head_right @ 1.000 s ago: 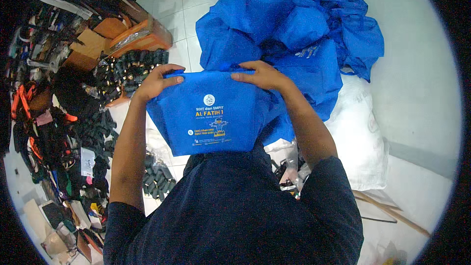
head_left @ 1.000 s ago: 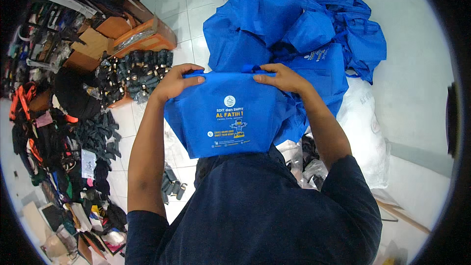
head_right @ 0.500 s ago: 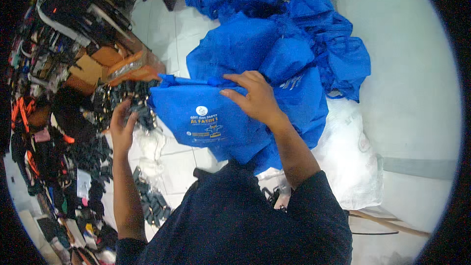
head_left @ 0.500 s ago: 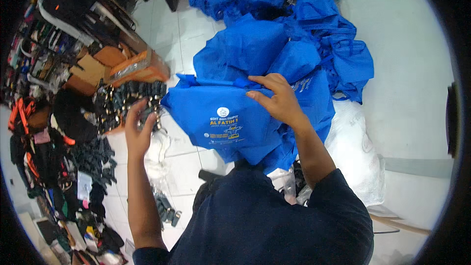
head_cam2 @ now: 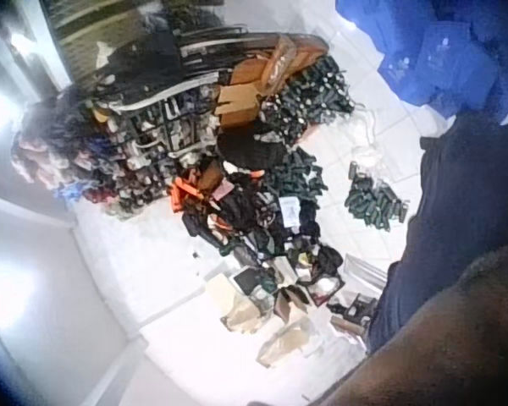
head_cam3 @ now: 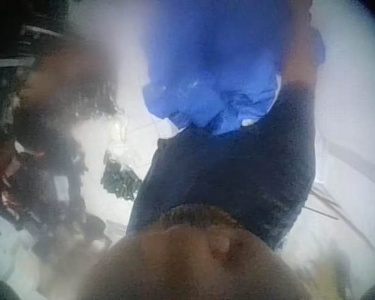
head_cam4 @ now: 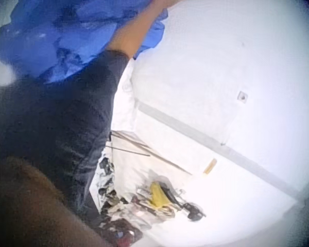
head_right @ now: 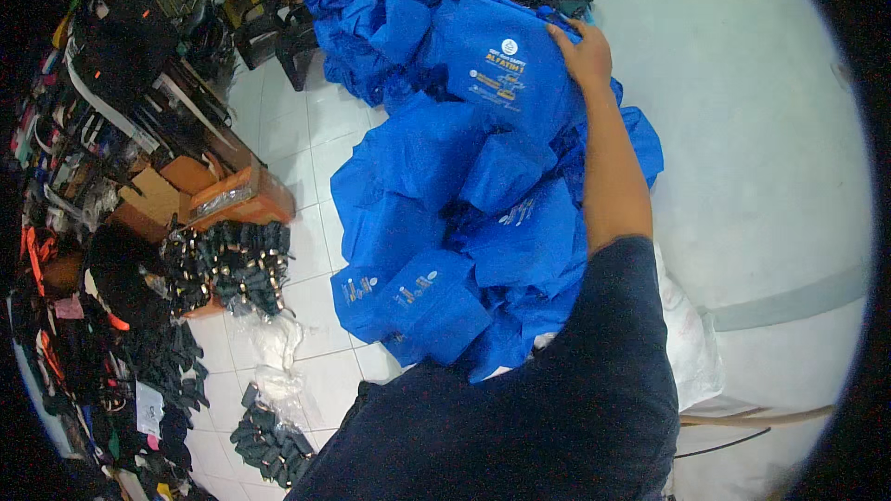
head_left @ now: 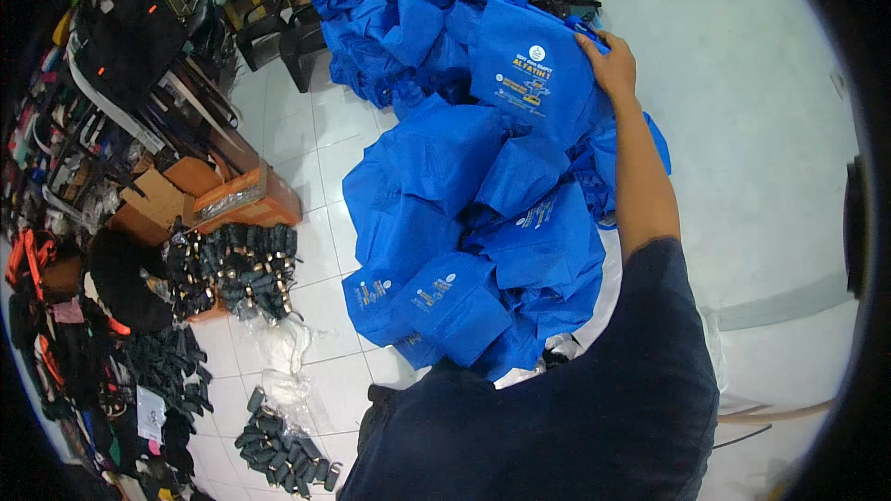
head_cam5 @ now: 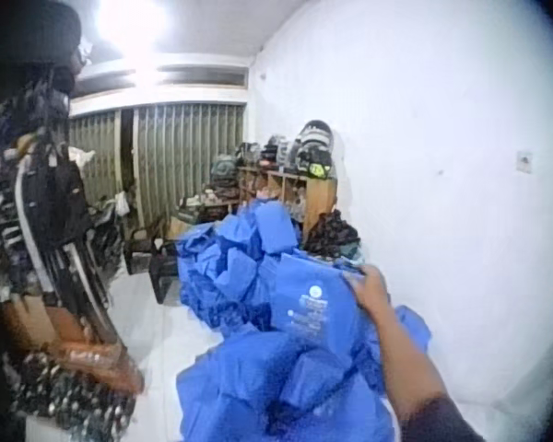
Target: The person picks up blue tote bags from a pile, folds them neatly, and stacks them. The person then sits on the floor and spreads out a large black fabric sheet.
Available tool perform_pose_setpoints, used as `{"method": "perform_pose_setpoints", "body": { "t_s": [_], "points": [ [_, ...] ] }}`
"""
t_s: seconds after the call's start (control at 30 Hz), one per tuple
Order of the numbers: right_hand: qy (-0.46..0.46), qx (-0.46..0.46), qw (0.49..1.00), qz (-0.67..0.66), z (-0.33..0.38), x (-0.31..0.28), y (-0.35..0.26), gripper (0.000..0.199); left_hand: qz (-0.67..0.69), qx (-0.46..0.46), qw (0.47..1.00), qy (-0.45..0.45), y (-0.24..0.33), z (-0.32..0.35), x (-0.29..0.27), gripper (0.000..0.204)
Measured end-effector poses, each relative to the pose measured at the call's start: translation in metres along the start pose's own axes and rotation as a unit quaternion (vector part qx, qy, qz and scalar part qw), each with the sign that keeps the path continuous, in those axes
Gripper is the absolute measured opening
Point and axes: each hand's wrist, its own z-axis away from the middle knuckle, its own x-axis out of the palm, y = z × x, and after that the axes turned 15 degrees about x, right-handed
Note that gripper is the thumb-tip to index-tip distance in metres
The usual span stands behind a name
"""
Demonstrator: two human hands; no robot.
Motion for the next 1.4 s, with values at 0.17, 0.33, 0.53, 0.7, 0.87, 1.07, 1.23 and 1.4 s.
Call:
{"method": "perform_pose_setpoints", "body": {
  "t_s": [0.17,0.33,0.53,0.7,0.87,1.07,1.23,1.4],
  "points": [
    [0.136,0.129,0.978,0.094,-0.015,0.050,0.044,0.070,0.200,0.011,0.974,0.105,0.043,0.027,-0.001,0.039],
    [0.071,0.040,0.990,-0.117,0.125,0.116,0.039,0.040,0.309,0.050,0.934,0.170,0.095,0.046,-0.041,0.041],
    [-0.340,-0.084,0.892,-0.284,0.466,0.120,-0.067,0.032,0.344,0.096,0.914,0.195,0.125,0.043,-0.089,0.043],
    [-0.695,-0.226,0.604,-0.318,0.586,0.048,-0.112,0.032,0.392,0.136,0.882,0.225,0.127,0.045,-0.133,0.041],
    [-0.690,-0.215,0.662,-0.199,0.597,0.065,-0.060,0.032,0.444,0.196,0.829,0.278,0.175,0.019,-0.186,0.036],
    [-0.633,-0.165,0.753,-0.076,0.577,0.013,-0.017,0.038,0.464,0.557,0.675,0.135,0.310,0.118,-0.271,0.042],
    [-0.644,-0.070,0.760,-0.040,0.639,-0.040,0.001,0.042,0.527,0.719,0.425,-0.154,0.325,0.240,-0.284,0.041],
    [-0.678,0.060,0.733,0.012,0.715,-0.072,0.037,0.045,0.538,0.744,0.265,-0.294,0.356,0.309,-0.279,0.040]
  ]
}}
